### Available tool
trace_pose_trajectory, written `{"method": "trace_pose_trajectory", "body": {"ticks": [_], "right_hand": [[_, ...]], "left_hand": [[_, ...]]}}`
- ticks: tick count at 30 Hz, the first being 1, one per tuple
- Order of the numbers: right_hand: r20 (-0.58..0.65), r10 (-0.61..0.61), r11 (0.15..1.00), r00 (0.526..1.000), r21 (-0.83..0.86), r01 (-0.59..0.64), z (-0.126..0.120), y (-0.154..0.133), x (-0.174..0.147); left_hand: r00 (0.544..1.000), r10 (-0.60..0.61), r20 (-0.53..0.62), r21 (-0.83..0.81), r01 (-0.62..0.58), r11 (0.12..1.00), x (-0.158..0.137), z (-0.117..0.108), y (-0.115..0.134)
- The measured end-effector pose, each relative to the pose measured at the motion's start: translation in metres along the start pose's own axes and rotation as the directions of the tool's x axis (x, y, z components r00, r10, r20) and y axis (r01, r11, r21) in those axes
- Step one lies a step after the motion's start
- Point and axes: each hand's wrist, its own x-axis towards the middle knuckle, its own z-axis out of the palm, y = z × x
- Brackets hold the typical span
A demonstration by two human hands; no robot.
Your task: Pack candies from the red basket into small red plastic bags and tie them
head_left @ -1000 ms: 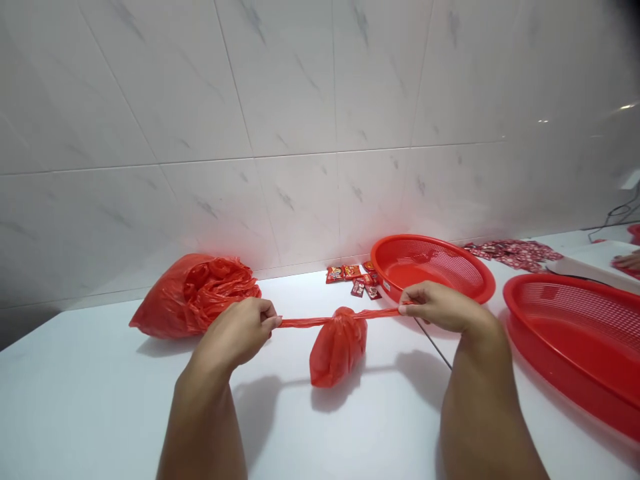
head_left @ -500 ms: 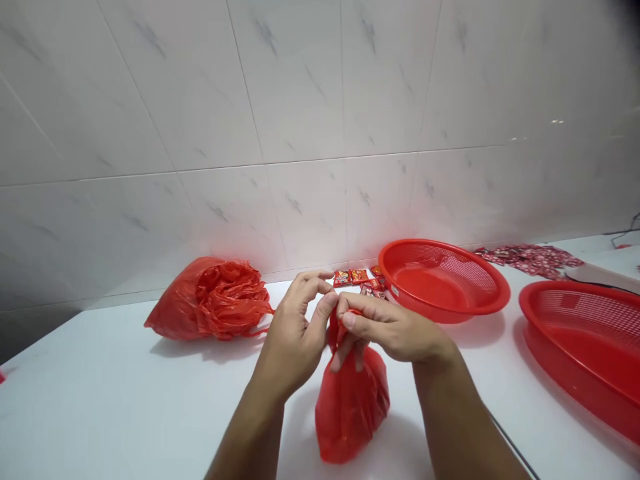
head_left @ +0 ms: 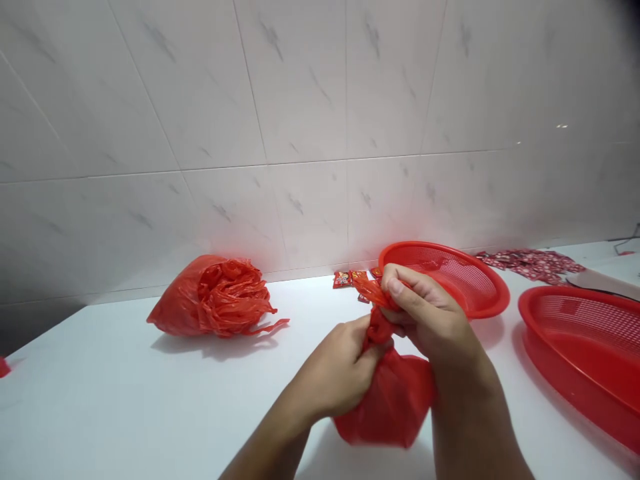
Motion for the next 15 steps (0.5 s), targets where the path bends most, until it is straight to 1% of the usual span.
{"method": "trace_pose_trajectory", "body": {"ticks": [1, 3, 5, 7, 10, 11, 13, 14, 15], "right_hand": [[-0.014, -0.002, 1.0, 1.0, -0.009, 0.002, -0.001, -0.002, -0.001], [-0.043, 0.002, 0.998, 0.999, -0.07, -0.005, -0.004, -0.007, -0.004], [-0.095, 0.004, 0.981, 0.995, -0.195, -0.023, -0.007, -0.011, -0.006], [-0.153, -0.01, 0.931, 0.988, -0.362, -0.046, -0.008, -0.014, -0.008], [-0.192, -0.031, 0.812, 0.981, -0.578, -0.087, -0.007, -0.018, -0.006], [-0.185, -0.016, 0.777, 0.983, -0.621, -0.104, -0.006, -0.018, -0.005], [-0.152, 0.056, 0.722, 0.987, -0.676, -0.145, -0.005, -0.018, -0.002], [-0.131, 0.108, 0.694, 0.985, -0.7, -0.169, -0.004, -0.016, -0.001], [-0.109, 0.168, 0.664, 0.98, -0.722, -0.194, -0.004, -0.014, 0.0]], "left_hand": [[1.0, -0.005, 0.02, 0.031, 0.005, 1.0, 0.0, 0.003, 0.001], [0.996, -0.063, 0.064, 0.115, 0.055, 0.992, 0.0, 0.009, 0.002], [0.983, -0.142, 0.118, 0.211, 0.115, 0.971, 0.0, 0.013, 0.004], [0.966, -0.187, 0.177, 0.303, 0.127, 0.945, 0.001, 0.014, 0.004], [0.929, -0.226, 0.292, 0.46, 0.071, 0.885, 0.002, 0.015, -0.002], [0.909, -0.236, 0.344, 0.502, 0.035, 0.864, 0.001, 0.016, -0.008], [0.847, -0.242, 0.472, 0.511, -0.039, 0.859, -0.007, 0.02, -0.025], [0.807, -0.235, 0.542, 0.476, -0.064, 0.877, -0.014, 0.022, -0.036], [0.764, -0.222, 0.606, 0.409, -0.059, 0.911, -0.024, 0.023, -0.047]]}}
